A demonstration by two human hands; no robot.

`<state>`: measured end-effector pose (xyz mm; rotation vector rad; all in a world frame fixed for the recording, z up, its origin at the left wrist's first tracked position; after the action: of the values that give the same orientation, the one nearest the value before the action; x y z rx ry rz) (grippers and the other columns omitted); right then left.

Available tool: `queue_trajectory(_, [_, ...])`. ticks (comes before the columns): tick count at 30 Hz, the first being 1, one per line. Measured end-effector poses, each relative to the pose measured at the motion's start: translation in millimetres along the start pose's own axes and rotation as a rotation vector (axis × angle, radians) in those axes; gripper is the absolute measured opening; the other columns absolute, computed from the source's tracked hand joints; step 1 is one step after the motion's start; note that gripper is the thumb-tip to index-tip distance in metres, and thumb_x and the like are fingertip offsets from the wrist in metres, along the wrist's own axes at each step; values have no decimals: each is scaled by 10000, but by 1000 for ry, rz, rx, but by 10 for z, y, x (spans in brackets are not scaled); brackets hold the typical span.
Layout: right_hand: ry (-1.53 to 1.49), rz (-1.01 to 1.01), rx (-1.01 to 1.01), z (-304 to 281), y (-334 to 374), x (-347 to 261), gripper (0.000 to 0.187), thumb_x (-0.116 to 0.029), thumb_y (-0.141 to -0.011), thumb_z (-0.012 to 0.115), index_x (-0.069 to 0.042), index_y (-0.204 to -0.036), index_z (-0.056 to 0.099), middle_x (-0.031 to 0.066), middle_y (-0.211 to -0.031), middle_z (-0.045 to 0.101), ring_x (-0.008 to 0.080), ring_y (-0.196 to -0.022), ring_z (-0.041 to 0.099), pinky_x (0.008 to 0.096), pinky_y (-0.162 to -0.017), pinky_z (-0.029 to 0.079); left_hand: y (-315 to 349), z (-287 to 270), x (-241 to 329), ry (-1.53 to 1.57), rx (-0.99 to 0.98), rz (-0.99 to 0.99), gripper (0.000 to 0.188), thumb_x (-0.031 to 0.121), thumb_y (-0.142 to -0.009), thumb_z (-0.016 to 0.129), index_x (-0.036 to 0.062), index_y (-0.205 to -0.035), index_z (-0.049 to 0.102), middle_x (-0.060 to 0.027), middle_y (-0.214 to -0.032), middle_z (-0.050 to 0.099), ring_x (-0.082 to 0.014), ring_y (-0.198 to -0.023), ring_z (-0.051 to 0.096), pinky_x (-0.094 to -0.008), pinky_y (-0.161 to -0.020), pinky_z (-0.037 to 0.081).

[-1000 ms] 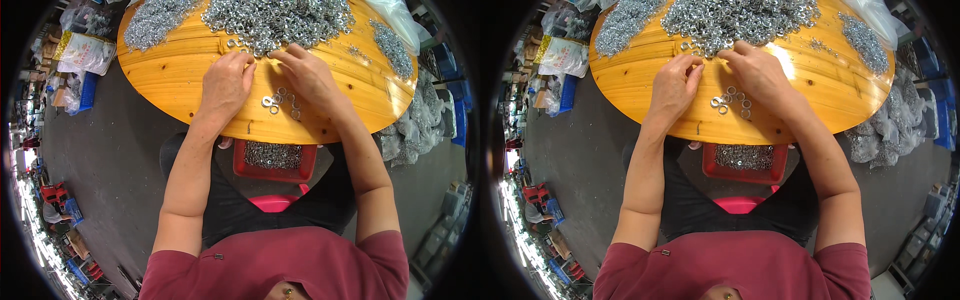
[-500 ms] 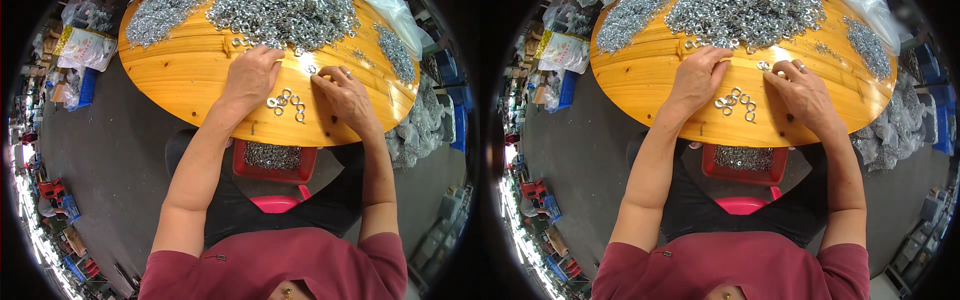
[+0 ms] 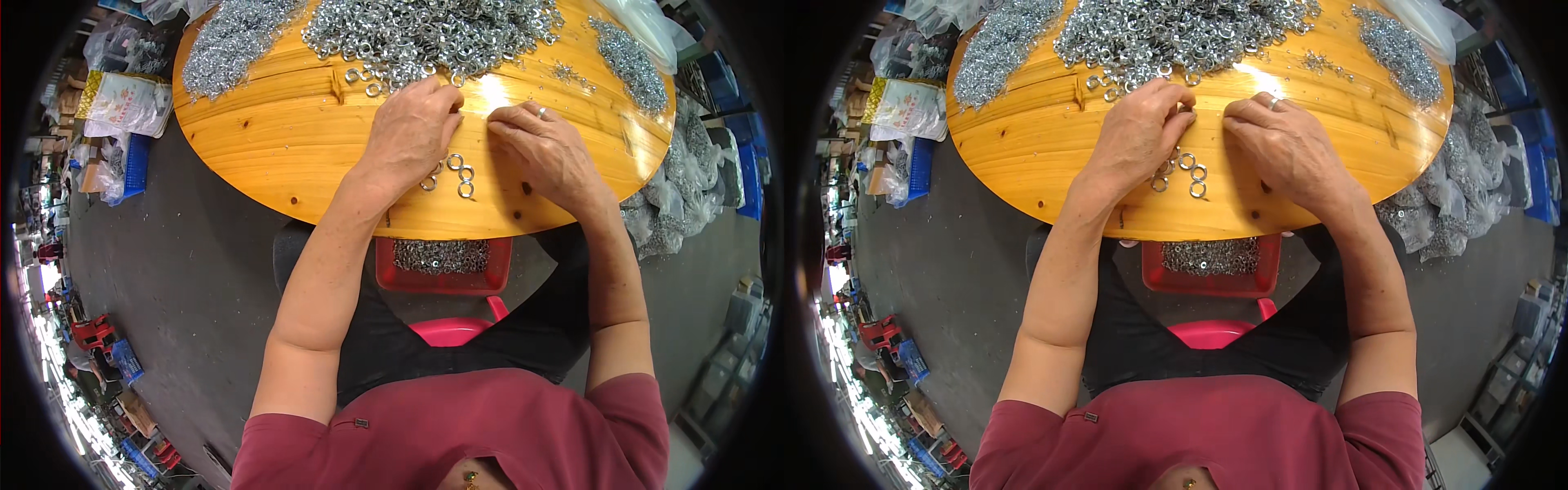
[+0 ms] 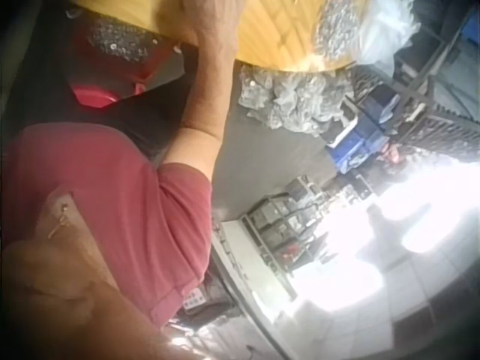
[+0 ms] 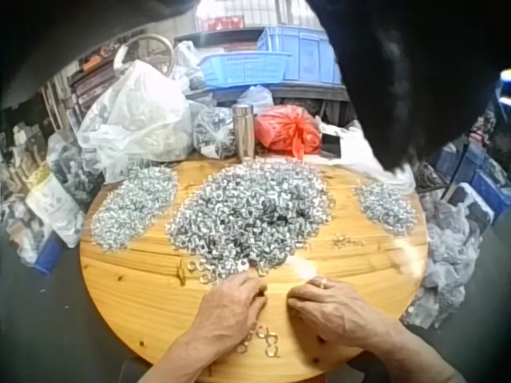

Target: The person links metal split rings together by hand and arranges them on the table.

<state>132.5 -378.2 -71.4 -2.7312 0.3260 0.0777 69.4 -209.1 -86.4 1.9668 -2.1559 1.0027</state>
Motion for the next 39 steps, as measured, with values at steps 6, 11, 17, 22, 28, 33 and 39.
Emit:
queue_trajectory(6, [111,246,-65,-114,159,371,142,-60,-825,591,-72,-961,632,26,-974,601,212,-792,560,306,-723,466,169,-238,-19,52,-230,-88,98,135,-817,634,62,-883,638,-77,-791,594,-251,-728,591,-337,-673,476])
queue_trajectory(11, [-6,430,49,-111,94,566,153,-67,-841,600,-91,-989,627,36,-899,577,210,-739,555,312,-678,463,281,-330,15,158,-320,-169,94,80,-810,646,33,-890,629,-59,-729,574,-182,-629,524,-300,-596,437])
queue_trajectory(17, [-125,369,6,266,-505,130,269,-50,-830,614,-129,-1087,617,13,-864,563,158,-700,546,283,-633,449,241,-322,-82,-53,29,-166,123,122,-815,638,57,-919,626,-70,-833,640,-223,-663,596,-332,-634,489])
queue_trajectory(22, [-217,198,34,319,-314,130,264,-29,-836,611,-112,-1087,621,11,-835,559,124,-680,517,248,-619,431,241,-347,-158,-32,35,-225,133,113,-826,627,55,-945,622,-68,-840,644,-225,-679,605,-330,-640,491])
queue_trajectory(28, [-771,370,7,182,-98,125,187,-23,-842,617,-75,-1021,635,23,-820,555,114,-676,501,230,-621,424,267,-339,-162,-15,25,-200,108,103,-834,618,45,-925,627,-69,-841,644,-232,-682,606,-332,-645,493])
queue_trajectory(33, [-650,313,57,208,-170,290,126,-28,-843,632,-55,-966,639,35,-836,559,116,-690,507,227,-628,426,147,-203,-82,62,76,-138,81,96,-840,612,38,-893,632,-70,-834,643,-237,-669,603,-336,-642,494])
queue_trajectory(39, [-347,392,135,360,-451,205,130,-47,-829,652,-52,-958,640,34,-854,574,129,-692,527,234,-630,435,46,-118,-27,83,174,-134,73,31,-827,619,2,-886,652,-49,-790,638,-150,-582,514,-267,-555,427])
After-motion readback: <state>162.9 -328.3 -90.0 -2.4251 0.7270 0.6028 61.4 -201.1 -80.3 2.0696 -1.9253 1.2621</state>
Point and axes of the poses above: each hand's wrist, its own y-axis away from the middle knuckle, its own z-axis out of the palm, x = y × z, the point moved 3 cm from there along -y, towards the middle knuckle
